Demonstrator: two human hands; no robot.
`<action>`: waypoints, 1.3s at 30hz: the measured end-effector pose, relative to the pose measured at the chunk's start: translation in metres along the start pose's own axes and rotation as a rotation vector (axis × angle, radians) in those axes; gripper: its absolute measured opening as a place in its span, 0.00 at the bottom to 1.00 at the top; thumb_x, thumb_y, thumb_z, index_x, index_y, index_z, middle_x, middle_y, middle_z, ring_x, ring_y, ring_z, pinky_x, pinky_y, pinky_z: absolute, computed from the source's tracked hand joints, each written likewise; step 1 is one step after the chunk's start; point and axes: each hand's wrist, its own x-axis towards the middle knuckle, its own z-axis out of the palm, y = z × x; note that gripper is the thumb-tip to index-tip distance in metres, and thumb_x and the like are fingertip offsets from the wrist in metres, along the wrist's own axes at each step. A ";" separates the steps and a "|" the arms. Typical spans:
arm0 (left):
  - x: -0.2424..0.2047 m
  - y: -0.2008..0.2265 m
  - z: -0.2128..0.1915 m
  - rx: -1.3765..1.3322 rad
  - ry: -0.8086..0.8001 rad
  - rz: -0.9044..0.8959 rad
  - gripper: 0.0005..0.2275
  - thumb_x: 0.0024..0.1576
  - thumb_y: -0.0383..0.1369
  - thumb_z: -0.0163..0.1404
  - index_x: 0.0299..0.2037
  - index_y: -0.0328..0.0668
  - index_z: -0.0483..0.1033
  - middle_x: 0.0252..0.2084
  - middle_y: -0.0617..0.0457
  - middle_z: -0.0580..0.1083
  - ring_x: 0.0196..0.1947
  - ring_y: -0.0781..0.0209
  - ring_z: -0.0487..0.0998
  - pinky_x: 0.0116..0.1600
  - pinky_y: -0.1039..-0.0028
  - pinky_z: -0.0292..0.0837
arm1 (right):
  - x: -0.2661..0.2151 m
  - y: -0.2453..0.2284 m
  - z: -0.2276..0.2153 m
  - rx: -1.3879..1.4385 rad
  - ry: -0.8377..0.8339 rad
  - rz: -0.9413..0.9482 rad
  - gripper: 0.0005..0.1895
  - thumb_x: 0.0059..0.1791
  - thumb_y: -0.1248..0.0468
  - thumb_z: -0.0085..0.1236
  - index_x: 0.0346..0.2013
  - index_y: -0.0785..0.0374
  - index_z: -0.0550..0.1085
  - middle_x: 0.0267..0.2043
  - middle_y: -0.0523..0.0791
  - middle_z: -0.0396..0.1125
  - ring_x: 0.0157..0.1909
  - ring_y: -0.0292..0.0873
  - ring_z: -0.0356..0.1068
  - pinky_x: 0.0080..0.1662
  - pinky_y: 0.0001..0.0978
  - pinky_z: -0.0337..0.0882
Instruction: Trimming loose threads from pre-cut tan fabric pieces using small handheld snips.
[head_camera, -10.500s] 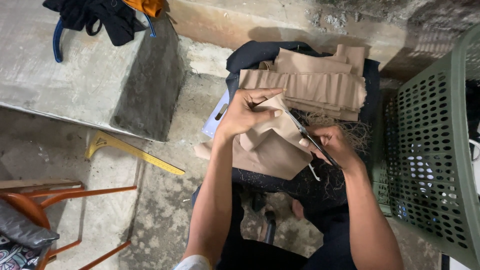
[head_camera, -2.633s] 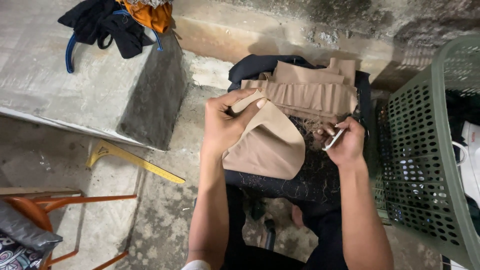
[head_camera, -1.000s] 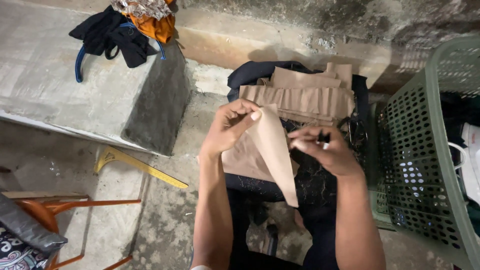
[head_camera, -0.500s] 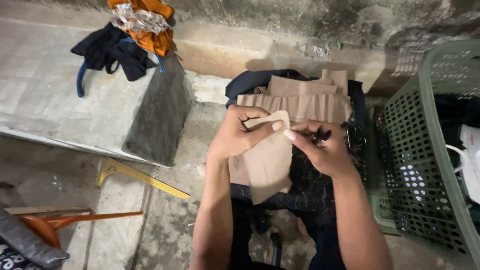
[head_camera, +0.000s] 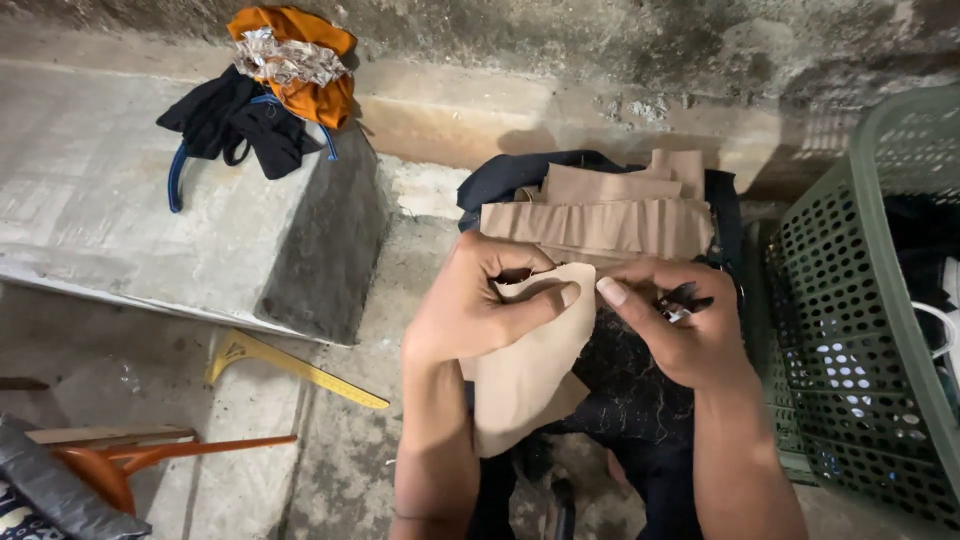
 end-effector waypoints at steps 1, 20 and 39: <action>0.000 -0.001 0.001 0.000 -0.001 -0.002 0.08 0.48 0.20 0.54 0.20 0.43 0.73 0.14 0.61 0.55 0.23 0.77 0.58 0.25 0.83 0.56 | -0.001 -0.002 0.001 0.001 0.001 0.002 0.07 0.50 0.73 0.58 0.29 0.71 0.81 0.05 0.45 0.57 0.08 0.31 0.46 0.18 0.21 0.56; 0.001 -0.010 0.000 -0.024 -0.004 -0.025 0.05 0.48 0.21 0.55 0.23 0.40 0.77 0.13 0.54 0.64 0.22 0.76 0.63 0.24 0.81 0.59 | 0.001 -0.014 -0.003 0.024 0.069 0.145 0.07 0.51 0.72 0.59 0.30 0.71 0.82 0.12 0.48 0.65 0.18 0.31 0.59 0.26 0.25 0.62; 0.003 -0.011 0.005 -0.008 -0.038 -0.046 0.03 0.50 0.23 0.56 0.26 0.40 0.78 0.18 0.51 0.71 0.26 0.72 0.69 0.31 0.76 0.68 | -0.005 0.004 0.001 0.019 0.004 0.057 0.04 0.52 0.76 0.57 0.35 0.74 0.79 0.08 0.45 0.61 0.11 0.28 0.51 0.21 0.21 0.57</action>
